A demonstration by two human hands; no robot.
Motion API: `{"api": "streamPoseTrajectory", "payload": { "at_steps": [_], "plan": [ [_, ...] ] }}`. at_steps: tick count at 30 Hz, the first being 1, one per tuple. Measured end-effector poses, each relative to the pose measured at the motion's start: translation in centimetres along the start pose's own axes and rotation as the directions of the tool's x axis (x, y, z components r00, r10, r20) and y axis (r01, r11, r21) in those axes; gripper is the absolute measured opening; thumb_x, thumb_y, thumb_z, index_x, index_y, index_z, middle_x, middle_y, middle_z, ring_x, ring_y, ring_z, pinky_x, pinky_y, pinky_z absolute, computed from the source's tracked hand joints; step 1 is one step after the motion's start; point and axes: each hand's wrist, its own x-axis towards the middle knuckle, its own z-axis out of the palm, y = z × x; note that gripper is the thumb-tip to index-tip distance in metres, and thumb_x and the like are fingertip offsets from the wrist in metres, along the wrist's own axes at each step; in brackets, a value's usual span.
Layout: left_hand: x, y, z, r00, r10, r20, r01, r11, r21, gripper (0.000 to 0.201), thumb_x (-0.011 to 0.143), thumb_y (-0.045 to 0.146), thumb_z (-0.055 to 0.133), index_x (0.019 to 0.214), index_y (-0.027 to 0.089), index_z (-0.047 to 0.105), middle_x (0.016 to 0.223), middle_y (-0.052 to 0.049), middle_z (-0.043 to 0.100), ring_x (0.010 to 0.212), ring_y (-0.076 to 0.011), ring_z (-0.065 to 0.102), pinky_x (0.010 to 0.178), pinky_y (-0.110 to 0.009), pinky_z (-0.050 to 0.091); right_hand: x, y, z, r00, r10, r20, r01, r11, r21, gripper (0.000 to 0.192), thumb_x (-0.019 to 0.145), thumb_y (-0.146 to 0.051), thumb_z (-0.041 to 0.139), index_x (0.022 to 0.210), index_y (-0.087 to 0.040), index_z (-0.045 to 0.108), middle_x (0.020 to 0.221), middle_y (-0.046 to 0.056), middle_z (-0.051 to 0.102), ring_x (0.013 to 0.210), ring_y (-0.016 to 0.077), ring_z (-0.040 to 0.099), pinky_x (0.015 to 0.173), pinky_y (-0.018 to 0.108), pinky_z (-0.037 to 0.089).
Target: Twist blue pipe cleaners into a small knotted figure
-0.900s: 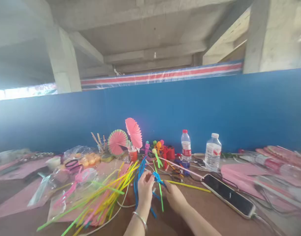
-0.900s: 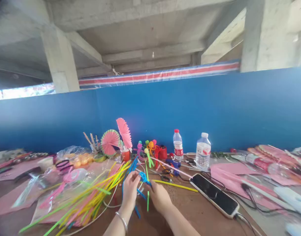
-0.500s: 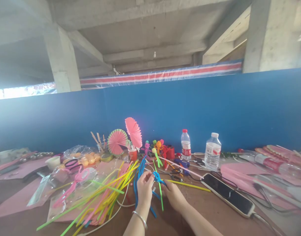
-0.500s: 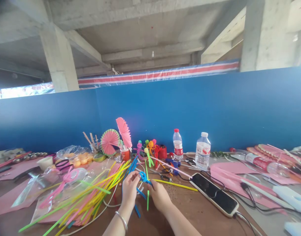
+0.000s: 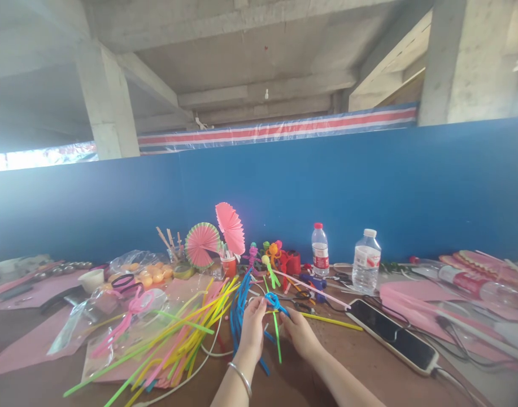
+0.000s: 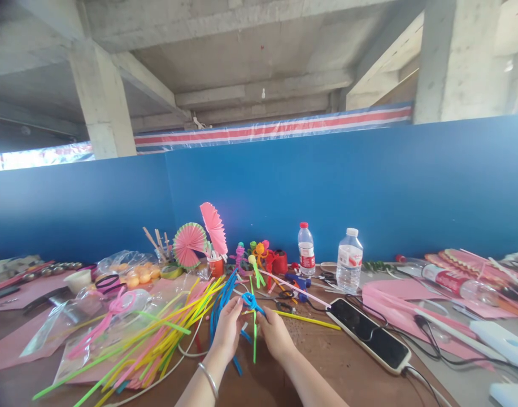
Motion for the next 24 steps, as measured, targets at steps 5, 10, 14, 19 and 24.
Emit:
{"api": "streamPoseTrajectory", "payload": {
  "at_steps": [5,10,14,19,24],
  "plan": [
    [0.0,0.0,0.2,1.0,-0.026,0.001,0.026,0.996,-0.08,0.018,0.087,0.029,0.059,0.078,0.013,0.06,0.073,0.002,0.061,0.065,-0.0119,0.06,0.061,-0.028,0.051,0.0,0.1,0.3,0.999,0.029,-0.015,-0.028,0.994,0.108,0.019,0.095,-0.031,0.057,0.101,-0.013,0.062,0.091,0.002,0.065,0.07,0.0153,0.064,0.061,0.029,0.055],
    [0.1,0.4,-0.1,0.994,-0.025,-0.106,0.013,0.993,-0.118,0.018,0.087,0.031,0.059,0.091,0.014,0.062,0.083,-0.001,0.064,0.072,-0.0141,0.062,0.065,-0.031,0.053,0.3,0.2,0.3,0.995,0.062,-0.081,-0.045,0.979,0.2,0.021,0.096,-0.031,0.056,0.107,-0.014,0.06,0.097,0.004,0.065,0.074,0.0161,0.065,0.064,0.031,0.056],
    [0.6,0.4,-1.2,0.945,0.005,-0.326,-0.047,0.991,-0.122,0.025,0.091,0.036,0.053,0.101,0.015,0.059,0.09,-0.003,0.063,0.075,-0.0148,0.062,0.067,-0.033,0.052,0.4,0.4,-0.3,0.984,0.047,-0.174,-0.006,0.973,0.232,0.023,0.097,-0.034,0.053,0.107,-0.015,0.06,0.1,0.005,0.064,0.077,0.017,0.065,0.067,0.033,0.056],
    [-0.1,0.0,-0.2,0.984,-0.104,-0.146,0.097,0.994,-0.053,0.018,0.087,0.031,0.059,0.092,0.013,0.063,0.086,-0.002,0.067,0.071,-0.0141,0.063,0.066,-0.032,0.053,0.4,0.6,-0.1,0.977,-0.058,-0.206,0.09,0.985,0.149,0.024,0.097,-0.037,0.051,0.102,-0.014,0.06,0.092,0.003,0.064,0.074,0.0165,0.064,0.067,0.033,0.054],
    [-0.6,0.1,1.1,0.996,-0.08,-0.037,0.08,0.997,-0.008,0.015,0.085,0.027,0.063,0.089,0.013,0.064,0.085,-0.002,0.068,0.077,-0.0157,0.065,0.073,-0.035,0.053,-0.6,-0.8,0.3,0.983,-0.151,-0.102,0.145,0.987,-0.069,0.028,0.099,-0.037,0.046,0.095,-0.014,0.062,0.081,0.001,0.064,0.068,0.0162,0.062,0.065,0.031,0.051]
  ]
}}
